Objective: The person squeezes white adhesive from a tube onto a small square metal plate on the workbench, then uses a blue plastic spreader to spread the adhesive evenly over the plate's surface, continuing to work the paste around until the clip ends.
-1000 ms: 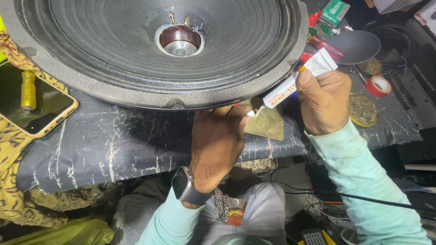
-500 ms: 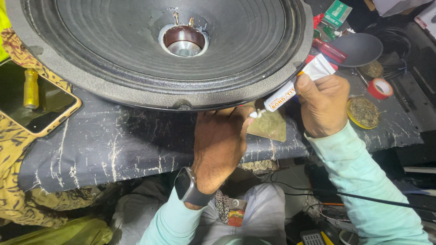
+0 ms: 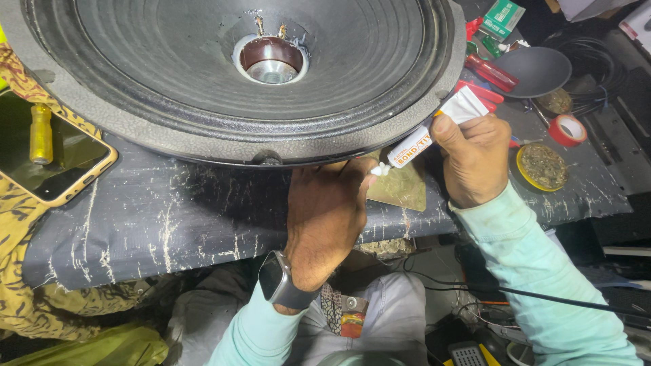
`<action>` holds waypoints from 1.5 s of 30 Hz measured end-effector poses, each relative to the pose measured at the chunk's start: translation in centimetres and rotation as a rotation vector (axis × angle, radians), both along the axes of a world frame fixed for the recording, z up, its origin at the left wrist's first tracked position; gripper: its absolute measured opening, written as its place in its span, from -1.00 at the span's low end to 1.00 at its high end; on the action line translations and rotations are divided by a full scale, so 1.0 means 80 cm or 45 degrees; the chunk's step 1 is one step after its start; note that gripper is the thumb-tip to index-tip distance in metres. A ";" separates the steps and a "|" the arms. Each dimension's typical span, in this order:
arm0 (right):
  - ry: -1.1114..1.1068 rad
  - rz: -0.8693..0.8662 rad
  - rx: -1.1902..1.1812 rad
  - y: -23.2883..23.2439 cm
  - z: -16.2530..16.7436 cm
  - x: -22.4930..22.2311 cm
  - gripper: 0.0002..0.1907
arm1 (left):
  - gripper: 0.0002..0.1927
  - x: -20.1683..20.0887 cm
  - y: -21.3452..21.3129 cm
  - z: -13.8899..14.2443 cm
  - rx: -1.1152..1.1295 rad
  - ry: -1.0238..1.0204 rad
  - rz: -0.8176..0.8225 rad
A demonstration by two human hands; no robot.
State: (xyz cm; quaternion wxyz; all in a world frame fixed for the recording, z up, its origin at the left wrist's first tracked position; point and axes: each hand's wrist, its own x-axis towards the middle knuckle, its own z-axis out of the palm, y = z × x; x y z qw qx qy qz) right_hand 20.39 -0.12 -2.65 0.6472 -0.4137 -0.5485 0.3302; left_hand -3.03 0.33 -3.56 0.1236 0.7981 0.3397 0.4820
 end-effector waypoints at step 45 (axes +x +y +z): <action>0.676 0.055 -0.255 -0.046 0.004 0.001 -0.72 | -0.79 0.013 -0.005 0.028 -0.303 -0.462 -0.267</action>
